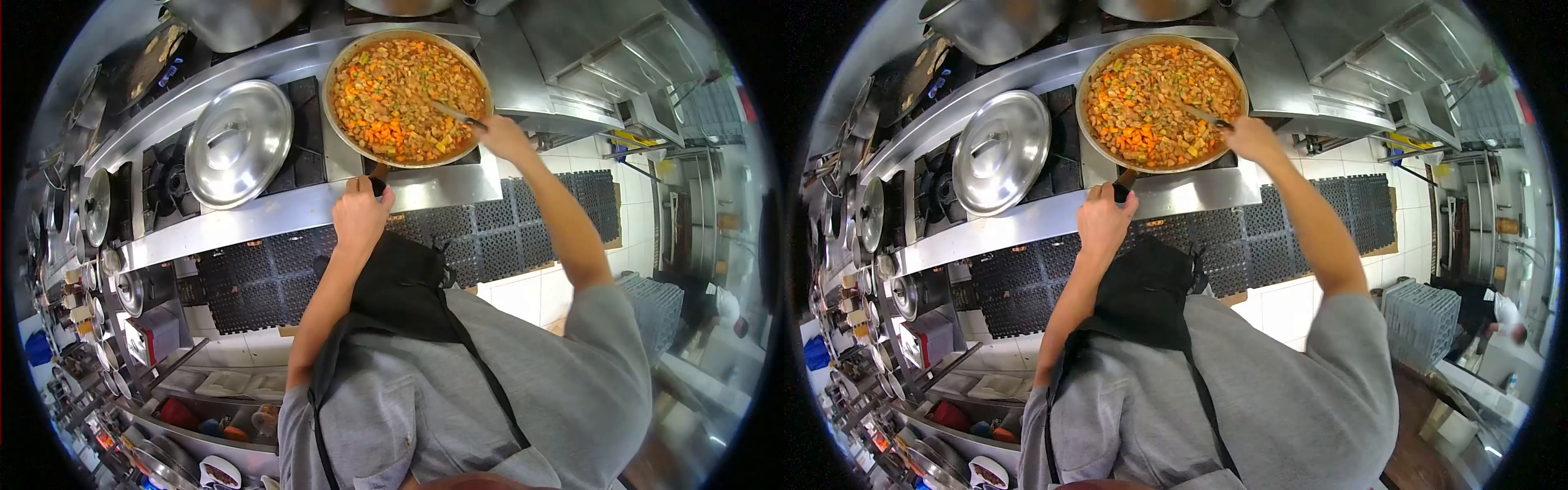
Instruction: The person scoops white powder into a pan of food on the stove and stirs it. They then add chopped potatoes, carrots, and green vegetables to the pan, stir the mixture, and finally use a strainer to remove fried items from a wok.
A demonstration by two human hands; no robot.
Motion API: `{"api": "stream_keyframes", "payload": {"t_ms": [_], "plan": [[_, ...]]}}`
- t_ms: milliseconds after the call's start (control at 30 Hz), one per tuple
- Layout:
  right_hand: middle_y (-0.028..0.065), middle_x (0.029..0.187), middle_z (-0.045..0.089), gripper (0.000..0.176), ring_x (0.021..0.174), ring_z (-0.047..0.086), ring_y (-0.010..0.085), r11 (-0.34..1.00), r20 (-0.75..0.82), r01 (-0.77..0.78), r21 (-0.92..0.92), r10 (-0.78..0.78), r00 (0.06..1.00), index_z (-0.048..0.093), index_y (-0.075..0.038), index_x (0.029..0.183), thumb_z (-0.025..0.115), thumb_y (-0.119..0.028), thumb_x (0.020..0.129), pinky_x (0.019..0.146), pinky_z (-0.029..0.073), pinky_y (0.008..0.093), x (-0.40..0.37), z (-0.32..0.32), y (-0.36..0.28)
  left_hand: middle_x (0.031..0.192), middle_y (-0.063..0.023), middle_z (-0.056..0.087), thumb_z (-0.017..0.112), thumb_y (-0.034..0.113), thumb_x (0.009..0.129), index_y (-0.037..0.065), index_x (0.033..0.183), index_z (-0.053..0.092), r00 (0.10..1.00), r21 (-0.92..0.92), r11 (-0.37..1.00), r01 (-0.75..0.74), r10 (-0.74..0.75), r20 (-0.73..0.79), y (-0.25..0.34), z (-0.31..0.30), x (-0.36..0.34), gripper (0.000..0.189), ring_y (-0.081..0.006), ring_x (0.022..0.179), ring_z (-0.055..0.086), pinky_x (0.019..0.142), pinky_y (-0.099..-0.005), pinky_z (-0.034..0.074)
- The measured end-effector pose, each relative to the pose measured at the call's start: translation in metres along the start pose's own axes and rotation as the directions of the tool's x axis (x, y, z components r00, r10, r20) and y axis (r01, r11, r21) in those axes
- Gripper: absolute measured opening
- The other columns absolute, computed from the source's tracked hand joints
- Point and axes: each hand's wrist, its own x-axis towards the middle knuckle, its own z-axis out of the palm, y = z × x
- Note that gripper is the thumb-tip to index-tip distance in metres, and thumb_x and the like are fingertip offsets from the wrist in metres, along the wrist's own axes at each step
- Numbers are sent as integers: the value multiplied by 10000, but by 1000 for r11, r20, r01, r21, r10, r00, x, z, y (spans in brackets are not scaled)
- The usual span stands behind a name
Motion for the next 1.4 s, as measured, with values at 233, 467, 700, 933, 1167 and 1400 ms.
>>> {"api": "stream_keyframes", "payload": {"t_ms": [233, 467, 700, 933, 1167, 1400], "plan": [[233, 938, 667, 398, 917, 644, 382, 980, 87, 175, 91, -182, 979, 679, 0, 929, 598, -381, 849, 796, 509, 446, -23, -10, 5, 766, -195, 606, 722, 243, 759, -22, 774, 584, 999, -11, 1000, 12, -11, 51, 2, -4, 1, 299, -386, 678, 621, 584, -458, 508], [214, 932, 668, 339, 909, 644, 389, 996, 0, 86, 39, -86, 996, 670, -16, 962, 587, -326, 855, 786, 514, 473, -3, -6, -8, 820, -177, 624, 692, 274, 788, -34, 877, 605, 998, 26, 1000, -8, 7, 63, 1, -2, -2, 333, -373, 635, 645, 550, -442, 534], [181, 811, 669, 267, 803, 665, 353, 924, -120, 195, -330, -246, 962, 662, -63, 919, 591, -316, 873, 699, 525, 464, -58, -62, -16, 792, -185, 614, 709, 268, 778, -23, 829, 594, 998, 37, 999, 12, -14, 66, 4, -4, 0, 317, -384, 650, 634, 559, -453, 522], [148, 755, 665, 225, 738, 662, 350, 812, -362, 151, -564, -407, 838, 607, -100, 974, 591, -309, 891, 635, 520, 476, -21, -131, 43, 813, -170, 621, 692, 279, 798, -27, 886, 596, 997, 73, 997, -9, 3, 80, 3, -5, -1, 333, -358, 639, 652, 551, -429, 540], [171, 785, 659, 233, 739, 646, 379, 898, -446, 122, -423, -324, 834, 592, -75, 989, 574, -292, 906, 647, 501, 497, 53, -79, 78, 794, -154, 611, 702, 289, 798, -18, 871, 587, 997, 130, 991, -34, 24, 77, 3, -3, -3, 335, -343, 617, 645, 535, -414, 533], [255, 773, 626, 304, 771, 621, 425, 965, -211, 216, 147, -183, 960, 633, 18, 810, 613, -280, 866, 711, 479, 489, 8, 9, 49, 803, -150, 599, 695, 291, 815, -13, 888, 571, 999, 111, 993, -50, 49, 12, 0, 3, -6, 336, -339, 621, 643, 534, -414, 529]]}}
